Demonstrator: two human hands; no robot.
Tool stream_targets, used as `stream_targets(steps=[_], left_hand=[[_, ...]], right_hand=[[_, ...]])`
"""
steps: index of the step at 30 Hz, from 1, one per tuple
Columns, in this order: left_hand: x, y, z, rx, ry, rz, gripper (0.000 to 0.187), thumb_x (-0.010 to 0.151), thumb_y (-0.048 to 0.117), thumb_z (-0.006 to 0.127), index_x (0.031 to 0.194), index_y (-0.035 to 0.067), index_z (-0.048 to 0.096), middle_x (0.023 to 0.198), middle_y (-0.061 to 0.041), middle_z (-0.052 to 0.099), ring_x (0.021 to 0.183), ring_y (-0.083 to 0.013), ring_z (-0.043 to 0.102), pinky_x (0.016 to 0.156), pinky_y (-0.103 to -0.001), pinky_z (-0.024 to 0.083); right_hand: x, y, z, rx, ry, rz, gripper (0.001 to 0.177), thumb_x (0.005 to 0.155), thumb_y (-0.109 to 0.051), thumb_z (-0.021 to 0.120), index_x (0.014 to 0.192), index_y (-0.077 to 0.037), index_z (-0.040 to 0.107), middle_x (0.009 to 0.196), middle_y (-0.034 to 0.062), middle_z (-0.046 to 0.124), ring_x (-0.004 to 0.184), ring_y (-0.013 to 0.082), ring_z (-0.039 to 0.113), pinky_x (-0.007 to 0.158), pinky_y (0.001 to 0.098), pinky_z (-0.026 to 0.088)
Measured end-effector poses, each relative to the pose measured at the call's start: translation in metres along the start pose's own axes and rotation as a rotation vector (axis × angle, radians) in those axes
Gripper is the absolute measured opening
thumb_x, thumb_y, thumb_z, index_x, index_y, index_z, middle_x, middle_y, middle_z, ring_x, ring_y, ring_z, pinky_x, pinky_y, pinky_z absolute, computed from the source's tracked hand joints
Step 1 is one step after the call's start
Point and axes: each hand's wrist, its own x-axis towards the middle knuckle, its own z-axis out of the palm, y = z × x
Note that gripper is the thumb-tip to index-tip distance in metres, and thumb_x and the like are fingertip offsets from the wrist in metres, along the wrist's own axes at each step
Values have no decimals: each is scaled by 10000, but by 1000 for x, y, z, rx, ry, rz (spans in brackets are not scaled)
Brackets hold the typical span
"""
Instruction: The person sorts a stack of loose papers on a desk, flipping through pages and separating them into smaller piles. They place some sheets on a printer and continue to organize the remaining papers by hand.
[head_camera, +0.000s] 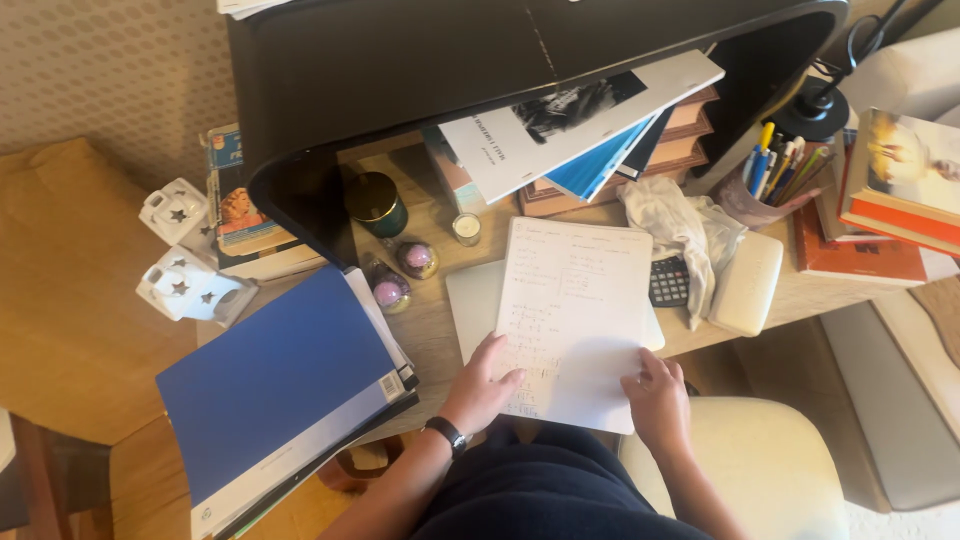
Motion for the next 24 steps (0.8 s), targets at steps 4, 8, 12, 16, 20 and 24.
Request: stream_targets(steps=[4,8,12,16,20,24], left_hand=[[-8,-1,4,-26,-14,-20,751,922,498,658,1544,143,433,1658,-124,315,1503,-307,341,1195,-423,380],[-20,10,5,-31,-2,11,704,923,447,664,1521,138,458,1648,-164,312,1490,-337,352,1196,-443,378],[-15,2,7,9,3,40,664,928,476,643,1496,173,477,1640,-135,334,1480,-293,387,1187,-402,402],[-8,-7,7,-75,42,15,637,930,477,658,1473,179,510,1603,-123,398,1470,-276,414,1151,-376,428],[1,-10,1,-167,108,-38,673,973,382,651,1505,33,433,1420,-223,514,1345,-331,546,1068,-426,506],[34,-40,5,-90,112,-53,639,949,448,676,1437,57,547,1249,-114,625,1201,-235,666,969,-347,570]], right_hand=[[32,37,12,-52,142,-135,616,855,-221,767,1439,-81,630,1267,152,631,1208,312,668,1012,459,542],[41,40,12,36,150,-97,569,844,-235,780,1393,-122,685,1183,135,682,1170,329,673,978,461,544],[42,44,16,95,170,-105,525,846,-208,793,1359,-128,716,1128,143,754,1115,332,696,908,469,563],[28,27,13,109,166,-79,500,861,-197,785,1354,-142,719,1121,127,765,1105,305,701,886,458,563],[12,6,8,109,150,-51,524,895,-157,746,1402,-49,672,1176,178,748,1159,345,672,943,500,538],[18,9,18,5,151,-63,596,868,-231,769,1424,-54,649,1195,148,755,1193,312,669,993,495,523]])
